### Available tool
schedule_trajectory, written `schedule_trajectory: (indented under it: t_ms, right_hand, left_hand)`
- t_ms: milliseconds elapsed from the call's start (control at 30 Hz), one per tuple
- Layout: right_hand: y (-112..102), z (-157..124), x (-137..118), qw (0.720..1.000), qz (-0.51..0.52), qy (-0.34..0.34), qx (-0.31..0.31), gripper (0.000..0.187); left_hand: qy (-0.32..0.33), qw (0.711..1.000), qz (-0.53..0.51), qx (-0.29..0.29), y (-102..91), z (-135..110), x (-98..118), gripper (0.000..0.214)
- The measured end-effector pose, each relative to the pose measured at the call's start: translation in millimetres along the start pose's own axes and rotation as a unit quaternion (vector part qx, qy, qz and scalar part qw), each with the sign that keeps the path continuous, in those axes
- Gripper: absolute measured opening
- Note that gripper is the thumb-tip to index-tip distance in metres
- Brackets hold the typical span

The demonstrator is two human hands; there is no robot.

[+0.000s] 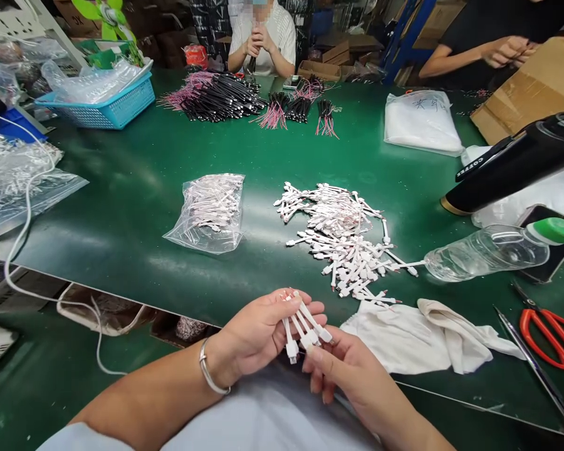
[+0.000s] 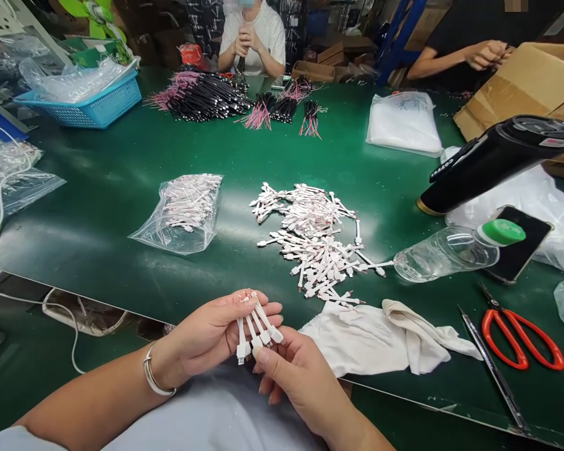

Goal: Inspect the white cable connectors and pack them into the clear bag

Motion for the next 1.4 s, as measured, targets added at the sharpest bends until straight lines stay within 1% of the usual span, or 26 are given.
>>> schedule_trajectory:
  t_ms: [233,333,467,567,667,767,900,933,967,1033,1100,1133,1167,1267,1300,1333,1400]
  right_hand:
    - [-4.7,-1.0,-7.7,0.999,-0.025,0.0,0.024,0.038]
    - [-11.2,-3.0,-11.1,0.996,-0.068,-0.019,0.061,0.042]
    - [-22.8,-5.7,-15.3,0.977,-0.155,-0.066,0.131,0.044]
    - [-26.9,-6.4,-18.1,0.962,-0.205,-0.096,0.151,0.047]
    - [-27.9,-6.4,-21.6,0.951,-0.239,-0.111,0.163,0.045]
    - [-27.9,-7.1,-25.4,0.947,-0.245,-0.107,0.176,0.044]
    - [-34.6,-13.7,-29.7,0.947,-0.219,-0.083,0.219,0.048]
    - [-35.8,-14.9,-28.4,0.955,-0.2,-0.065,0.211,0.05]
    - [-35.8,-15.4,-25.6,0.966,-0.171,-0.038,0.189,0.053]
    - [-30.2,-15.3,-17.6,0.99,-0.092,0.024,0.106,0.057]
    - [-19.8,-15.1,-12.9,0.997,-0.04,0.061,0.023,0.058]
    - [-15.6,-14.6,-12.6,0.997,-0.037,0.063,0.0,0.056]
    - [-12.4,-13.4,-13.0,0.997,-0.049,0.058,-0.008,0.054]
    - [-6.1,-7.2,-13.7,0.993,-0.114,0.032,0.009,0.047]
    - [-3.9,-4.8,-12.5,0.992,-0.121,0.031,0.012,0.046]
    - [-1.2,-2.2,-10.3,0.993,-0.111,0.036,0.009,0.046]
    - [5.6,2.9,-3.8,0.997,-0.05,0.06,-0.015,0.046]
  left_hand:
    - [-0.011,1.0,0.004,-0.024,1.8,4.5,2.2,0.008]
    - [-0.004,1.0,0.01,-0.029,1.8,6.0,3.9,0.011]
    - [0.007,0.999,0.025,-0.025,1.3,8.5,5.6,0.017]
    - [0.007,0.999,0.041,-0.02,1.3,10.1,6.1,0.017]
    - [0.007,0.999,0.046,-0.019,2.1,10.9,6.6,0.014]
    - [0.006,0.999,0.044,-0.021,2.9,11.1,6.5,0.01]
    - [0.0,0.999,0.04,-0.015,2.4,12.0,6.0,0.01]
    - [0.0,0.999,0.039,-0.012,2.1,12.4,6.2,0.01]
    - [0.001,0.999,0.038,-0.01,2.0,12.9,6.6,0.01]
    - [0.005,0.999,0.035,-0.007,2.6,13.7,7.7,0.01]
    - [0.01,0.999,0.035,-0.006,4.0,14.4,9.1,0.009]
    - [0.014,0.999,0.035,-0.005,4.9,14.7,10.0,0.009]
    - [0.019,0.999,0.035,-0.005,6.0,15.1,10.9,0.009]
    - [0.039,0.999,0.028,-0.012,9.2,16.7,13.3,0.008]
    - [0.046,0.999,0.025,-0.013,9.9,17.4,13.7,0.008]
    - [0.051,0.998,0.021,-0.015,10.5,18.0,13.7,0.008]
    - [0.055,0.998,0.007,-0.02,11.5,19.0,12.7,0.007]
Point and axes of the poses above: each hand's wrist, its own z-axis towards the middle knuckle, its own y-axis out of the palm, x = y × z, the point moved 6 cm from there along z, towards the middle knuckle, and after that the axes turned 7 degrees about y, right-handed, at the moved point
